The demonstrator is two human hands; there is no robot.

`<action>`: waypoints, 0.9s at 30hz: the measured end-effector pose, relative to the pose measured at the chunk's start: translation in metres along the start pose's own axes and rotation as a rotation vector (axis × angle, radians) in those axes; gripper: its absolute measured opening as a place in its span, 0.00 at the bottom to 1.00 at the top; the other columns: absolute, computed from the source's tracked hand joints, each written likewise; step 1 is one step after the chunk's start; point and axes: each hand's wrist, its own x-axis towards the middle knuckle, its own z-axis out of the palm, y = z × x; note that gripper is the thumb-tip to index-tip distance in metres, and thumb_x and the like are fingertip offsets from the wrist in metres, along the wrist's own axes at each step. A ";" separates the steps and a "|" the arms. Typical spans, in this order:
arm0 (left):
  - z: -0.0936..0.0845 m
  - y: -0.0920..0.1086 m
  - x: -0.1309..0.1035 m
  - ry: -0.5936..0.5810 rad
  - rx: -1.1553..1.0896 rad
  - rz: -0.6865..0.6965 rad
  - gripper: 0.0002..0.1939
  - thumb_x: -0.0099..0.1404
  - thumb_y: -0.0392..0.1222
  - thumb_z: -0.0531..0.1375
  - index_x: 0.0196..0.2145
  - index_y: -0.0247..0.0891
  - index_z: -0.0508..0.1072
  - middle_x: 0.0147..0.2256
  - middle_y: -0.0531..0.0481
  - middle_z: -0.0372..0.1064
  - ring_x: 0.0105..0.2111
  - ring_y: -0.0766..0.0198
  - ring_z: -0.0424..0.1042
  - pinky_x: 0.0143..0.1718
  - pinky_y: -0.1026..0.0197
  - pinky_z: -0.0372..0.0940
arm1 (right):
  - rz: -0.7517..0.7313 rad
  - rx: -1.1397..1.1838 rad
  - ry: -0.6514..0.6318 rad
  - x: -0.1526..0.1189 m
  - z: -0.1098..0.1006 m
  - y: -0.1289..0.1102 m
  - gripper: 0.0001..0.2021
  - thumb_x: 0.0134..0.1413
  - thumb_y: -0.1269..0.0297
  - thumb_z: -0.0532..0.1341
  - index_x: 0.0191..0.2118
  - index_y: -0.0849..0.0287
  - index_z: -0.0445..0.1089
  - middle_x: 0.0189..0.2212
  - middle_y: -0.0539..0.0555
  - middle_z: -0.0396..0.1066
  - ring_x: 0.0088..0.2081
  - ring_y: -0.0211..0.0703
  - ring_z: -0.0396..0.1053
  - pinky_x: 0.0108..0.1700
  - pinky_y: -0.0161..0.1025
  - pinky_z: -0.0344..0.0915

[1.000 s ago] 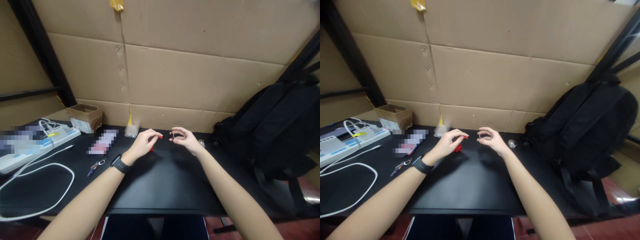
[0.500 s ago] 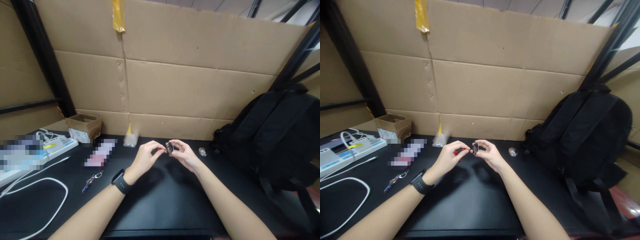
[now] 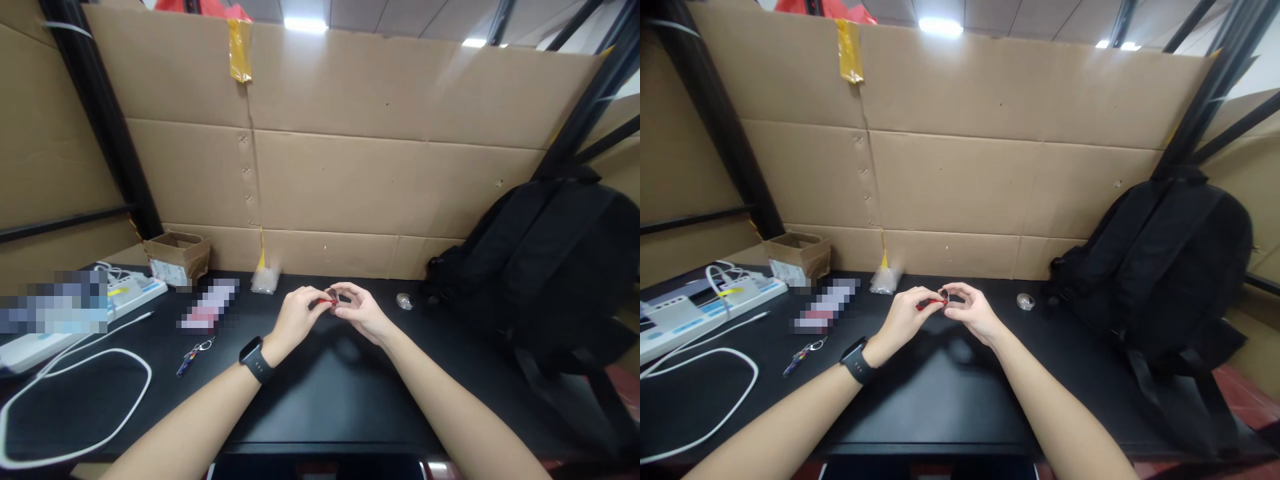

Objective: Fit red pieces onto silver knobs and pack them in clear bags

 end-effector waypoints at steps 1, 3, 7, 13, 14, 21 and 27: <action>0.000 -0.001 0.000 0.003 -0.003 0.008 0.05 0.67 0.42 0.64 0.39 0.45 0.81 0.38 0.50 0.79 0.38 0.59 0.75 0.42 0.57 0.68 | -0.002 -0.008 0.000 0.000 -0.001 0.001 0.26 0.40 0.70 0.76 0.48 0.51 0.75 0.51 0.54 0.73 0.44 0.45 0.75 0.53 0.48 0.71; 0.002 -0.002 -0.001 0.011 -0.009 0.020 0.05 0.67 0.43 0.64 0.38 0.45 0.81 0.39 0.50 0.79 0.38 0.59 0.75 0.43 0.57 0.68 | -0.011 -0.021 0.005 0.001 -0.002 0.003 0.26 0.39 0.70 0.76 0.48 0.52 0.75 0.50 0.54 0.73 0.44 0.45 0.76 0.53 0.48 0.71; 0.004 -0.005 -0.001 0.031 -0.001 0.036 0.04 0.67 0.43 0.64 0.37 0.45 0.81 0.39 0.50 0.79 0.40 0.59 0.75 0.45 0.57 0.67 | -0.018 -0.038 0.018 0.002 -0.004 0.008 0.26 0.40 0.70 0.76 0.49 0.52 0.75 0.50 0.54 0.73 0.43 0.45 0.76 0.53 0.48 0.72; 0.004 -0.007 -0.001 0.036 -0.078 0.024 0.06 0.68 0.44 0.63 0.37 0.43 0.80 0.39 0.49 0.78 0.40 0.59 0.76 0.44 0.57 0.68 | -0.011 -0.071 0.051 0.002 -0.002 0.009 0.27 0.39 0.67 0.77 0.49 0.53 0.74 0.49 0.56 0.75 0.44 0.47 0.77 0.54 0.50 0.72; 0.004 -0.007 -0.001 0.038 -0.107 0.015 0.05 0.67 0.44 0.63 0.37 0.43 0.80 0.39 0.49 0.78 0.40 0.60 0.76 0.44 0.58 0.68 | -0.009 -0.069 0.056 0.002 -0.001 0.009 0.27 0.39 0.67 0.77 0.49 0.53 0.74 0.49 0.56 0.75 0.44 0.47 0.77 0.54 0.50 0.72; 0.007 -0.008 -0.002 0.052 -0.233 -0.051 0.05 0.66 0.42 0.64 0.37 0.42 0.80 0.39 0.49 0.77 0.38 0.61 0.76 0.40 0.60 0.68 | 0.016 -0.008 0.077 0.000 0.001 0.007 0.25 0.38 0.69 0.77 0.45 0.54 0.71 0.47 0.53 0.75 0.41 0.45 0.79 0.50 0.46 0.73; 0.000 -0.007 0.001 0.010 -0.039 0.027 0.05 0.67 0.43 0.63 0.37 0.44 0.81 0.39 0.49 0.78 0.39 0.59 0.75 0.43 0.57 0.67 | 0.011 -0.002 0.087 0.000 0.002 0.008 0.22 0.37 0.67 0.77 0.39 0.55 0.68 0.48 0.54 0.76 0.39 0.44 0.79 0.48 0.45 0.74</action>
